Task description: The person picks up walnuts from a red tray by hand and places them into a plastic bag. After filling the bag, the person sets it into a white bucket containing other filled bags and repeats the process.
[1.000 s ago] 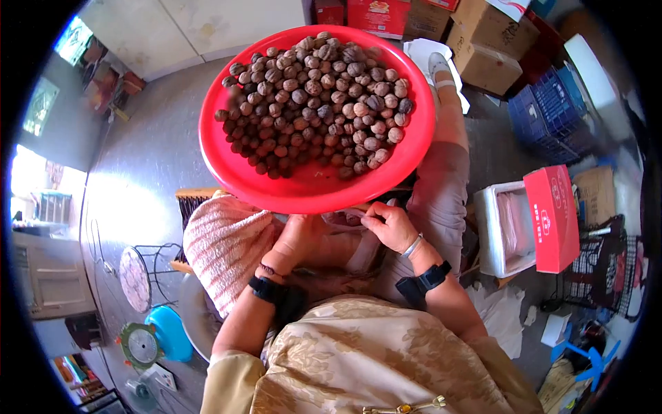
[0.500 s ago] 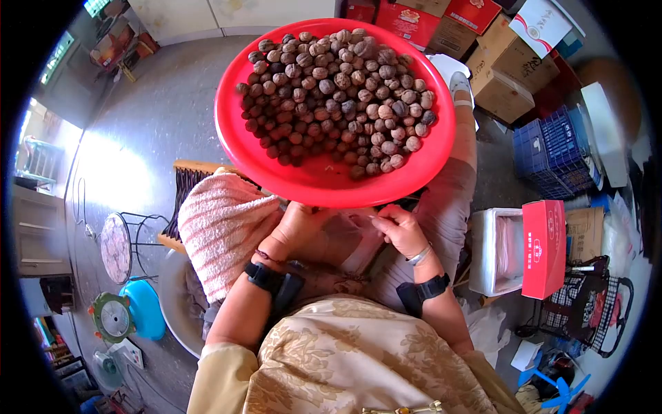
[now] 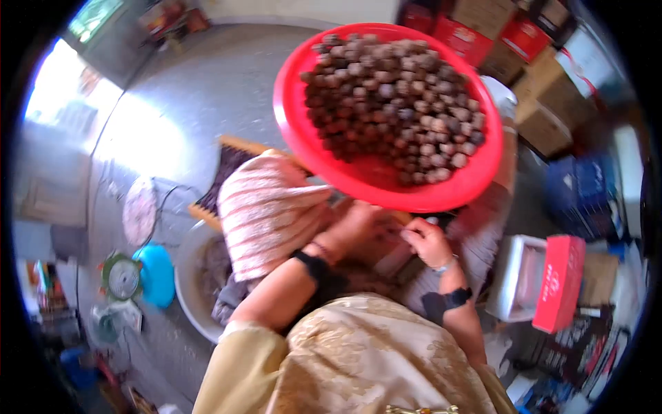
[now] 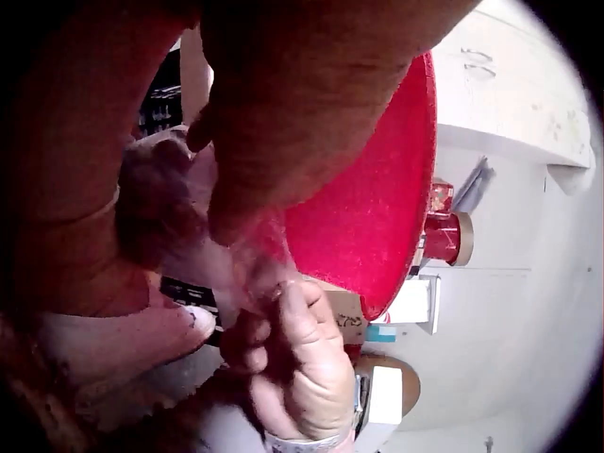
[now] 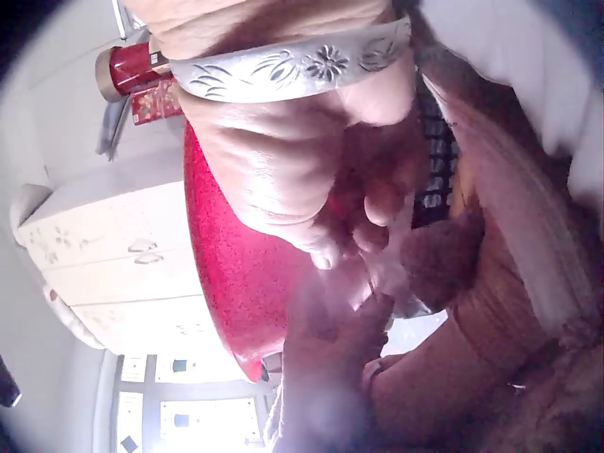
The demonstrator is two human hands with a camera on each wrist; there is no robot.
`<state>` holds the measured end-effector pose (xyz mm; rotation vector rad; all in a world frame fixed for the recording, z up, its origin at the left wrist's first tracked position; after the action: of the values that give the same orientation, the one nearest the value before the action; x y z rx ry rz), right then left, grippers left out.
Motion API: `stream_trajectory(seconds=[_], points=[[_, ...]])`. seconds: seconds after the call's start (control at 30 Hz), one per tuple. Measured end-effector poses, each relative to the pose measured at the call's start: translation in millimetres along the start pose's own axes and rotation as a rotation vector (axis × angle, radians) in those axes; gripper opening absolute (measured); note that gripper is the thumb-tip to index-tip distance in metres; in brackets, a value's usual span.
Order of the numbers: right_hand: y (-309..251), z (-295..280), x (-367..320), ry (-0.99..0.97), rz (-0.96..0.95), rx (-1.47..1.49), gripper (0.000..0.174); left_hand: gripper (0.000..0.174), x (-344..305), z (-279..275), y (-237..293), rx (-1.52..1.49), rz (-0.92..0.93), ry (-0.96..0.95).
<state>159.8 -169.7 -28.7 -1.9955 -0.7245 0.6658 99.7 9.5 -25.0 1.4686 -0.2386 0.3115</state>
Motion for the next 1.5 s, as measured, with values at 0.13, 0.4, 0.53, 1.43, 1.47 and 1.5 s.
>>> stream_trajectory(seconds=[0.13,0.4,0.53,1.43,1.47,1.5], points=[[7.3,1.5,2.6,-0.036,0.047,0.203,0.012,0.02,-11.7,1.8,5.7,0.473,-0.057,-0.206],[42.3,-3.7,12.4,0.0,0.111,0.272,0.018,0.013,-27.8,-15.6,121.5,0.956,0.093,-0.009],[49.0,3.7,13.0,-0.06,0.137,0.23,0.02,0.015,-45.3,-39.8,180.1,0.431,0.155,-0.043],[73.8,15.0,15.4,-0.143,0.284,0.016,0.019,0.022,-433.9,-223.1,119.6,-0.357,-0.406,1.498],[74.9,14.9,15.6,-0.144,0.284,0.012,0.019,0.032,-443.9,-221.6,100.2,-0.481,-0.367,1.451],[76.0,14.7,15.8,-0.143,0.288,0.005,0.019,0.034,-459.0,-215.2,81.9,-0.572,-0.354,1.477]])
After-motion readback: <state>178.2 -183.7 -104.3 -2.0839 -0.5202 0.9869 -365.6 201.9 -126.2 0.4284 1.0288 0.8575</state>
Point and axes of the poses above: each hand's wrist, its own x-axis towards the middle knuckle, its own z-axis out of the palm, y = z × x, the point moved 5 cm from there along x, towards the middle knuckle, and after that the axes turned 7 degrees about -x, right-handed, at the moved point
